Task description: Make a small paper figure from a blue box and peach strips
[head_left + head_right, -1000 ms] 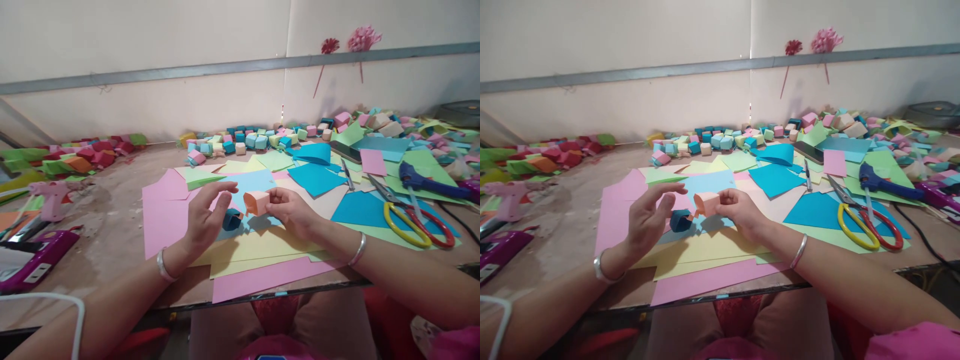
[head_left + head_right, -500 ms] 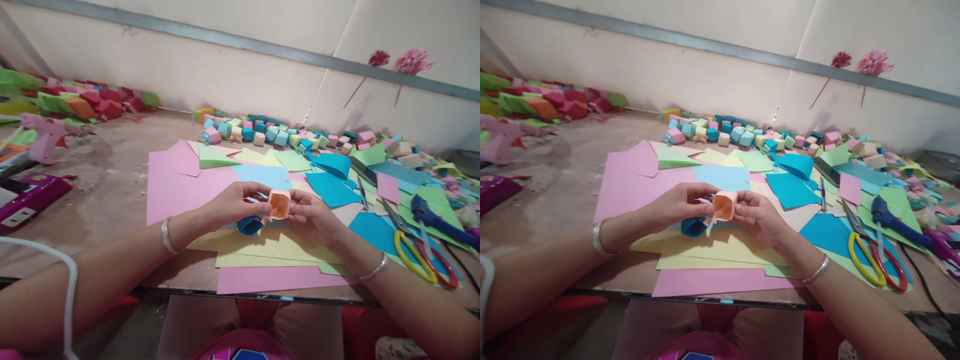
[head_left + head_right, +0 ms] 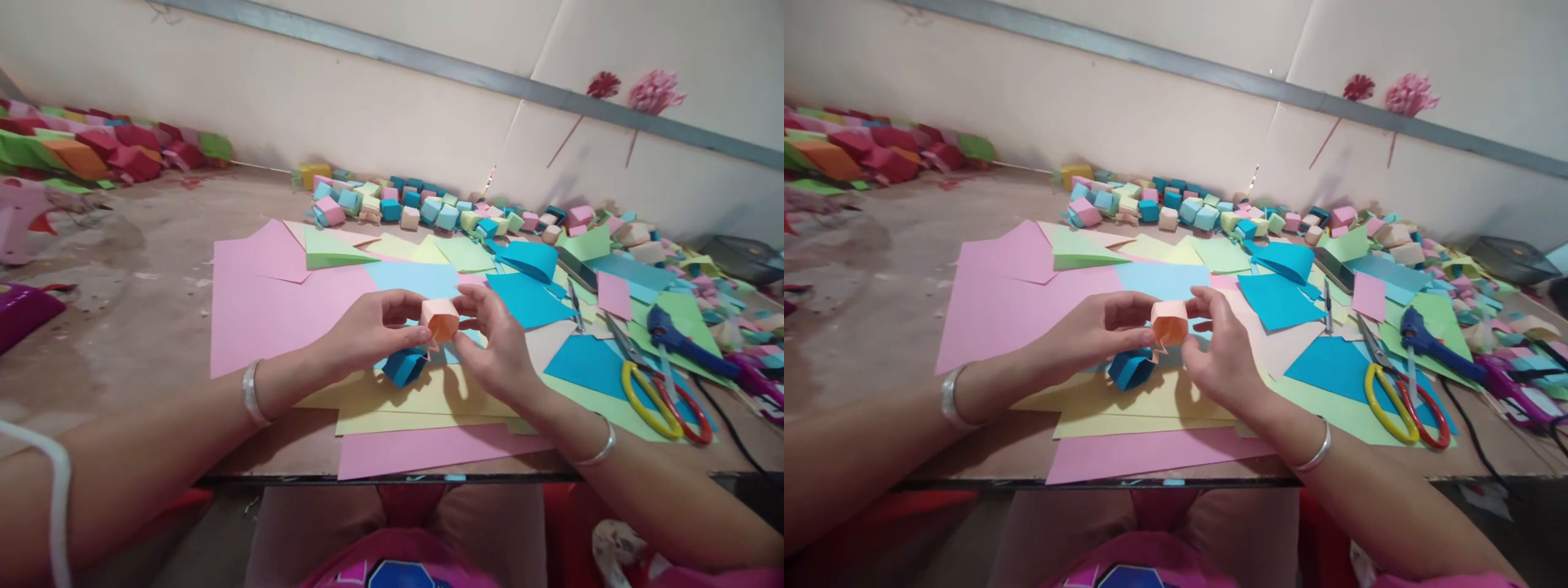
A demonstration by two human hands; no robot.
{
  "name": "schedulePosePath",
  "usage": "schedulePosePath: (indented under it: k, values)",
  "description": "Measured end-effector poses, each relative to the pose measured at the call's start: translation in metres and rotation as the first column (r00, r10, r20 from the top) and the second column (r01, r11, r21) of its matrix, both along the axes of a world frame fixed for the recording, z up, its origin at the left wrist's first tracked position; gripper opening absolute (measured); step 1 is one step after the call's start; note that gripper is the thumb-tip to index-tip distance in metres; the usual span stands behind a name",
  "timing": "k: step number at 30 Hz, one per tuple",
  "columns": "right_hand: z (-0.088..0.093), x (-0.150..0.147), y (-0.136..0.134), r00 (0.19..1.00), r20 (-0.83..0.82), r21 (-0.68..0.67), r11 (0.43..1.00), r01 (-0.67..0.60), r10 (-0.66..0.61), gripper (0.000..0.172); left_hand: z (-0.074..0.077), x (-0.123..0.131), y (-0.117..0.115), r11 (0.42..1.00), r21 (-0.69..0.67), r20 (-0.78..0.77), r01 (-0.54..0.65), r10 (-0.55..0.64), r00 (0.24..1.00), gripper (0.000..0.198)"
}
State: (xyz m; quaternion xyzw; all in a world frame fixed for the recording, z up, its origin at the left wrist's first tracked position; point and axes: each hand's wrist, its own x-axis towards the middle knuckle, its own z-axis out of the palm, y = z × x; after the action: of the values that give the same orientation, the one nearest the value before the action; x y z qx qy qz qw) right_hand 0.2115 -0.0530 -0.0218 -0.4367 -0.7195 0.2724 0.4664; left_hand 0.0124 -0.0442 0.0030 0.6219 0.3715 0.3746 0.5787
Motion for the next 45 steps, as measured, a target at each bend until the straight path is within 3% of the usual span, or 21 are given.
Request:
schedulePosePath:
  k: [5,9,12,16,21,31,37,45]
  values:
    - [0.004,-0.009,-0.006,0.981,0.183,0.052,0.997,0.058,-0.067,0.060,-0.003,0.005,-0.003,0.995,0.091,-0.082,0.040,-0.032,0.996,0.035]
    - [0.006,-0.011,-0.002,0.960,0.259,0.134,0.988,0.076,-0.109,0.048,0.000,0.009,-0.005,0.990,0.132,-0.152,0.051,-0.031,0.988,0.033]
    - [0.005,-0.010,0.001,0.958,0.259,0.169,0.983,0.077,-0.120,0.039,0.002,0.010,-0.006,0.990,0.135,-0.166,0.045,-0.022,0.986,0.035]
    - [0.005,-0.009,0.002,0.955,0.271,0.182,0.981,0.070,-0.119,0.039,0.003,0.009,-0.006,0.998,0.037,-0.153,0.059,-0.053,0.987,0.033]
    - [0.006,-0.008,0.003,0.945,0.309,0.103,0.991,0.081,-0.109,0.041,0.005,0.007,-0.006,0.998,-0.020,-0.145,0.064,-0.067,0.987,0.026]
    - [0.009,-0.008,-0.001,0.958,0.267,0.180,0.982,0.054,-0.102,0.027,0.012,0.004,-0.006,0.992,0.073,-0.287,0.099,-0.074,0.955,0.032]
    - [0.010,-0.009,-0.001,0.962,0.259,0.102,0.993,0.061,-0.086,0.039,0.007,-0.001,-0.004,0.967,0.177,-0.279,0.182,-0.129,0.952,0.038]
    - [0.010,-0.010,-0.003,0.967,0.246,0.060,0.996,0.059,-0.072,0.043,0.000,-0.005,-0.002,0.961,0.205,-0.265,0.184,-0.126,0.956,0.038]
